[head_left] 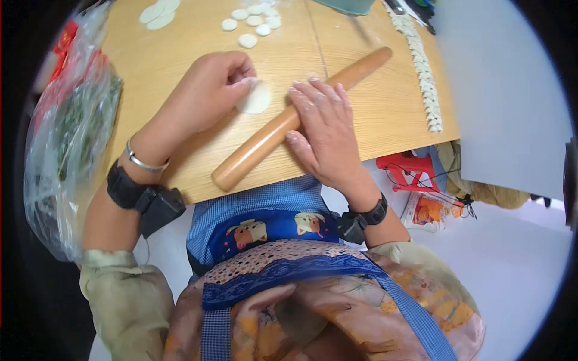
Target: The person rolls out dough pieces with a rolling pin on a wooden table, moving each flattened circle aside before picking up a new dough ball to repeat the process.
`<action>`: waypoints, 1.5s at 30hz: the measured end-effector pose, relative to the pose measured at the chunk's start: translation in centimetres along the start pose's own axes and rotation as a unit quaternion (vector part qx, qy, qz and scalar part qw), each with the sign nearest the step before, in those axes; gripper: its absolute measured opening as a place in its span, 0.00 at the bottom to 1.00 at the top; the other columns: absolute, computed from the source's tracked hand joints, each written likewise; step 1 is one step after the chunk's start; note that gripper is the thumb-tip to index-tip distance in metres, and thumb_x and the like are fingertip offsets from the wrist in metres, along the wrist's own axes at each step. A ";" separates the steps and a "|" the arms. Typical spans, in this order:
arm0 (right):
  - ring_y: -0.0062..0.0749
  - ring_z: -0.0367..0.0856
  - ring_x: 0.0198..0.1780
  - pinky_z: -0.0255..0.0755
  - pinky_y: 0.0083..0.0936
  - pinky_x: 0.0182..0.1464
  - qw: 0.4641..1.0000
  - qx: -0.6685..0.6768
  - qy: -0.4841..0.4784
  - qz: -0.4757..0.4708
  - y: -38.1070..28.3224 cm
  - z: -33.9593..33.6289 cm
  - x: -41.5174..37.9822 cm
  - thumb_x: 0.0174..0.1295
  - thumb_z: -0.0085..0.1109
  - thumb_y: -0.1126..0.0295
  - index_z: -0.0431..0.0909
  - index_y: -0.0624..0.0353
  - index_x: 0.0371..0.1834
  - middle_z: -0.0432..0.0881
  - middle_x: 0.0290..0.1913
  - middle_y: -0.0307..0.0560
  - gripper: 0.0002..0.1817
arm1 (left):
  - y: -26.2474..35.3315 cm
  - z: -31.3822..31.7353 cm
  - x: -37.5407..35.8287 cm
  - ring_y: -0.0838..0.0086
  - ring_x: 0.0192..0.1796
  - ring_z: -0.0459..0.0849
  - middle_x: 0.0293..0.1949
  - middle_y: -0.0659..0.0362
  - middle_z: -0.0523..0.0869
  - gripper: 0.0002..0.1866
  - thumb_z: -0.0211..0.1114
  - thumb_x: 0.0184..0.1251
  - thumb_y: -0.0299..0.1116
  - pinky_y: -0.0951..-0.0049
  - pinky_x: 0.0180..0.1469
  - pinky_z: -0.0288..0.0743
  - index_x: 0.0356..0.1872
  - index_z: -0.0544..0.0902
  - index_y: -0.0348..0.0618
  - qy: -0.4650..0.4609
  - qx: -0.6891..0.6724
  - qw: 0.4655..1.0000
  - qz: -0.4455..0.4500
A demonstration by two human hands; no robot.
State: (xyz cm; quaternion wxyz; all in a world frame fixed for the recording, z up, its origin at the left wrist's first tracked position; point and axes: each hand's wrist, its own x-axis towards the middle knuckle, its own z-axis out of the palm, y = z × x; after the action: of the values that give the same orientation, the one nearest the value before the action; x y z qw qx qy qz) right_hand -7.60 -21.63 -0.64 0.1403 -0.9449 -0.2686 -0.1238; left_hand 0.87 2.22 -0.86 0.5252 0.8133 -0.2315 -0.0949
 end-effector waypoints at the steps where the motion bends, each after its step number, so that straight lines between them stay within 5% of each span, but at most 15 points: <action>1: 0.54 0.65 0.78 0.46 0.57 0.82 1.000 -0.007 -0.001 0.009 0.0 -0.1 -0.2 0.69 0.59 0.52 0.74 0.63 0.70 0.75 0.71 0.56 0.32 | -0.2 -0.1 0.1 0.82 0.33 0.76 0.29 0.63 0.81 0.07 0.65 0.72 0.28 0.75 0.37 0.73 0.38 0.81 0.33 0.004 0.002 1.000 -0.011; 12: 0.54 0.66 0.77 0.46 0.57 0.82 1.000 -0.012 0.001 0.000 0.1 0.1 0.2 0.70 0.58 0.54 0.73 0.63 0.70 0.74 0.71 0.56 0.31 | 0.8 0.1 -0.2 0.83 0.29 0.73 0.23 0.67 0.77 0.08 0.68 0.67 0.29 0.75 0.32 0.70 0.31 0.81 0.35 -0.075 0.017 0.996 -0.054; 20: 0.58 0.70 0.74 0.58 0.53 0.77 0.999 -0.016 0.014 -0.033 0.3 1.3 4.8 0.74 0.53 0.53 0.74 0.67 0.67 0.77 0.70 0.60 0.29 | 0.5 0.2 -0.5 0.79 0.27 0.73 0.22 0.60 0.76 0.12 0.69 0.67 0.32 0.70 0.32 0.71 0.32 0.80 0.32 -0.023 0.091 0.996 -0.007; 36: 0.54 0.59 0.82 0.43 0.54 0.84 0.998 0.002 -0.061 -0.004 0.2 -1.3 -1.8 0.72 0.55 0.51 0.65 0.58 0.80 0.68 0.79 0.53 0.37 | 0.9 0.1 -0.5 0.77 0.28 0.78 0.24 0.57 0.82 0.09 0.69 0.66 0.29 0.71 0.33 0.74 0.36 0.81 0.31 -0.048 0.064 0.997 0.000; 45: 0.55 0.67 0.77 0.51 0.55 0.81 0.998 -0.014 -0.033 -0.051 0.8 -0.3 2.7 0.74 0.53 0.49 0.72 0.63 0.73 0.74 0.73 0.56 0.33 | 0.6 0.1 -0.3 0.79 0.30 0.79 0.24 0.59 0.81 0.08 0.69 0.65 0.28 0.73 0.35 0.75 0.34 0.82 0.32 -0.044 0.078 0.996 0.010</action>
State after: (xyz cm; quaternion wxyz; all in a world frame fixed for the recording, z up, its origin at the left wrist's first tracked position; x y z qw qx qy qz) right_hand -5.01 -21.06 0.30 0.1112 -0.9354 -0.3193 -0.1032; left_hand 0.36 2.04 -0.38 0.4504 0.8445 -0.2692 -0.1071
